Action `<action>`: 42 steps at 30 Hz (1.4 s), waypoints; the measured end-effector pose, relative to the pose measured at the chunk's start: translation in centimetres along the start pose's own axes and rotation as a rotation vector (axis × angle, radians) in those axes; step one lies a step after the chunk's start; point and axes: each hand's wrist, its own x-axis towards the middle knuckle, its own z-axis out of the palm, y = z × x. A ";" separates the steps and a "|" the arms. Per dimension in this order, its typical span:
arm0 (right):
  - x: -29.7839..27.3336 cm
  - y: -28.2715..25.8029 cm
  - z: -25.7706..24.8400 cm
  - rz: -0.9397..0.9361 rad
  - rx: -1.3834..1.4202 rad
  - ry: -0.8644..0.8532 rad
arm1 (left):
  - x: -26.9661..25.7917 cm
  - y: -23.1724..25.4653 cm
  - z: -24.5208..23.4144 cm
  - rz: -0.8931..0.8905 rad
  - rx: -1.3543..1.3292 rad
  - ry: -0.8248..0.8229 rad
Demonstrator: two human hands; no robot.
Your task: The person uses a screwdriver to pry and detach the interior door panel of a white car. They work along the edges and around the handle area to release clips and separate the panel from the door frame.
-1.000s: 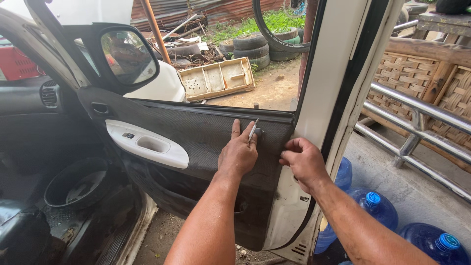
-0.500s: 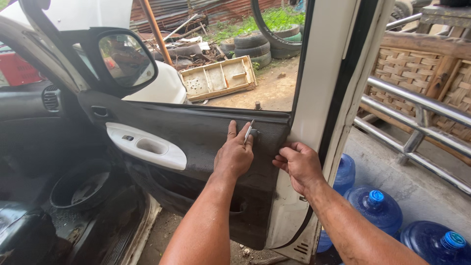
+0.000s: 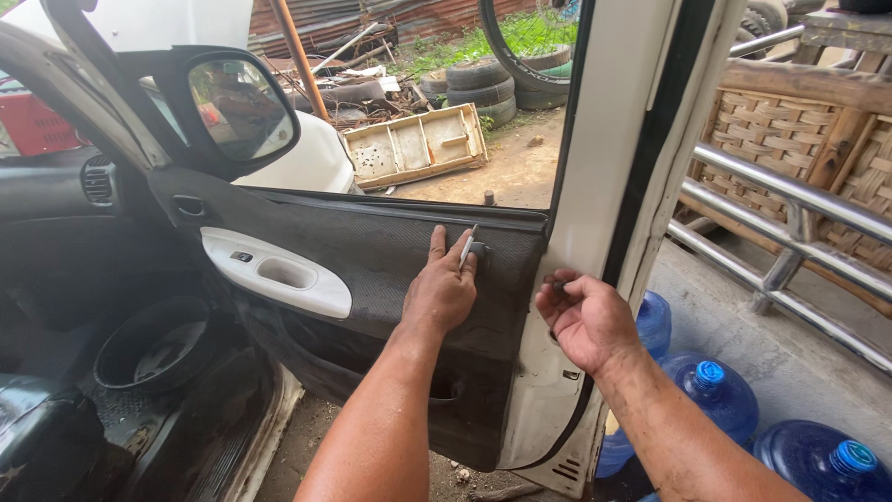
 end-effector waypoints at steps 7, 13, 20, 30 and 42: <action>-1.3 0.1 1.9 0.116 -0.275 0.086 | -0.9 -3.6 0.5 -0.017 -0.214 0.254; -1.8 3.6 2.5 0.088 -0.510 0.053 | -3.0 -8.1 -0.1 -0.138 -0.101 0.194; -2.8 5.0 2.0 0.035 -0.532 0.093 | -1.3 -13.6 -3.0 -0.291 -0.053 0.119; -4.7 7.1 3.9 -0.175 -0.665 0.246 | 5.8 -26.1 -6.4 0.014 0.069 0.054; -1.0 1.4 10.2 -0.268 -0.721 0.458 | 3.6 -22.8 -11.0 -0.155 0.293 -0.103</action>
